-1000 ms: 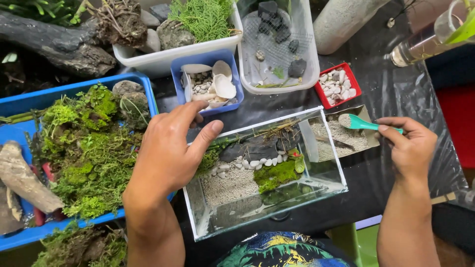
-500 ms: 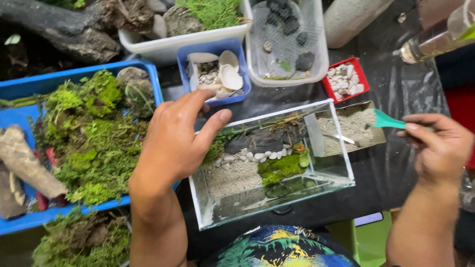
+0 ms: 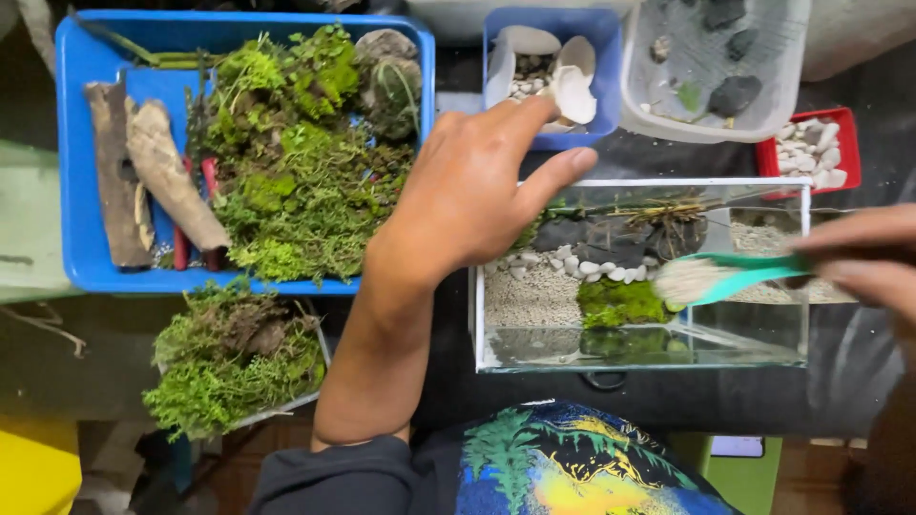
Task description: Building a small terrarium by arranging stones, moss, and shells inside a glass container using hands and small tools.
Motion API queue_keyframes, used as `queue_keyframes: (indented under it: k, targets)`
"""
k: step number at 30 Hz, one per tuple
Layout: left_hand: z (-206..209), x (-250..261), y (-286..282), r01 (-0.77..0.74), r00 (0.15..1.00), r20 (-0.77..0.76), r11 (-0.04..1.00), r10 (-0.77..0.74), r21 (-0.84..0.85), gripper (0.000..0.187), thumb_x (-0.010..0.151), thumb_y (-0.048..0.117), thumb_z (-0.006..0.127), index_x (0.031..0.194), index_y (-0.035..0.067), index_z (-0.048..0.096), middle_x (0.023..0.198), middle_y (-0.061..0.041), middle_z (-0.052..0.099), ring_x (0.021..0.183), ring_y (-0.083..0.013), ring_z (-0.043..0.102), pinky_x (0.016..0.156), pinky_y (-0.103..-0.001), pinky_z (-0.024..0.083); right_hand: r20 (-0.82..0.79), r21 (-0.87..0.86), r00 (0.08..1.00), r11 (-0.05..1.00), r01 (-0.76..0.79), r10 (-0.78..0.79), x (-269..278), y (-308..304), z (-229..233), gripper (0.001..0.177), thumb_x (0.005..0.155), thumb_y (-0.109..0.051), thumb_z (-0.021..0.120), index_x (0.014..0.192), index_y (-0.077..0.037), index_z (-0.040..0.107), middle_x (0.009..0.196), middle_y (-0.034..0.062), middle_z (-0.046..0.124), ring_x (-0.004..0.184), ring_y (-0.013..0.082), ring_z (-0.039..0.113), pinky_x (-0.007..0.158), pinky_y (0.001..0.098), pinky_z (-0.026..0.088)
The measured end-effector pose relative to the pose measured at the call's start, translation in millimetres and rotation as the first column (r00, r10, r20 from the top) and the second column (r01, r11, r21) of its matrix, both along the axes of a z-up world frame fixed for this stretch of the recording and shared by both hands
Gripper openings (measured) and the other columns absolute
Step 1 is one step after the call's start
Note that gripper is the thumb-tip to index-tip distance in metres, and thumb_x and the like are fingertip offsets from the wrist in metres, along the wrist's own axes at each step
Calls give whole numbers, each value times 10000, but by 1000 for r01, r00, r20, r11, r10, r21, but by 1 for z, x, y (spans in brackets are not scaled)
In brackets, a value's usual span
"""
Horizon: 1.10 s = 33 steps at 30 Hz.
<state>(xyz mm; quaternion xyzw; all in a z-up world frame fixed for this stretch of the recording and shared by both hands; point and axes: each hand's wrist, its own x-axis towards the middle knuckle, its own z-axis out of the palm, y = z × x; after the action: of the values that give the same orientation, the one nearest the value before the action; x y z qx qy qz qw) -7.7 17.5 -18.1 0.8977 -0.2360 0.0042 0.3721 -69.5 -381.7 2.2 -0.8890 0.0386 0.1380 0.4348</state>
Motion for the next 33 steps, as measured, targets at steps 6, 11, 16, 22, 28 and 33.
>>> queue_keyframes:
  k: [6,11,16,22,28,33]
  targets:
    - [-3,2,1,1,1000,12,1000,-1,3,406,1031,494,459,1036,96,536,971,-109,675,869,-424,612,818,-502,383,111,-195,861,860,-471,497,19,152,25,190,881,-151,690,1024,-127,813,942,9,844,820,132,801,752,286,601]
    - [-5,2,0,-20,999,39,1000,19,7,398,1022,491,486,1019,97,540,971,-111,686,899,-421,625,811,-516,389,167,-278,649,667,-691,742,25,170,-8,207,874,-137,682,1063,-163,761,969,9,828,810,223,799,668,393,617]
    - [-5,2,0,-6,1000,31,1000,6,0,391,1031,478,469,1025,91,528,968,-108,679,891,-433,616,801,-527,384,120,-446,492,490,-749,862,16,178,-14,237,849,-76,628,1057,-159,705,753,15,743,621,317,701,414,526,476]
    - [-4,2,0,-6,999,34,1000,6,-13,379,1030,473,485,1016,97,533,948,-94,675,866,-421,615,803,-517,387,174,-546,349,385,-744,921,17,170,-14,270,760,13,604,967,-152,655,651,11,627,568,292,652,397,489,462]
    - [-4,2,-1,-11,999,42,1000,11,2,383,1030,477,484,1020,98,533,945,-104,680,877,-425,622,795,-527,391,105,-599,241,254,-759,965,22,182,-24,207,660,32,594,727,-137,496,574,19,533,449,274,539,385,463,442]
    - [-3,1,0,-10,999,40,1000,10,1,380,1028,474,489,1017,98,539,943,-96,678,864,-417,618,800,-516,391,23,-557,233,206,-805,972,25,200,-32,168,650,-23,610,742,-133,522,557,33,550,444,340,570,378,515,418]
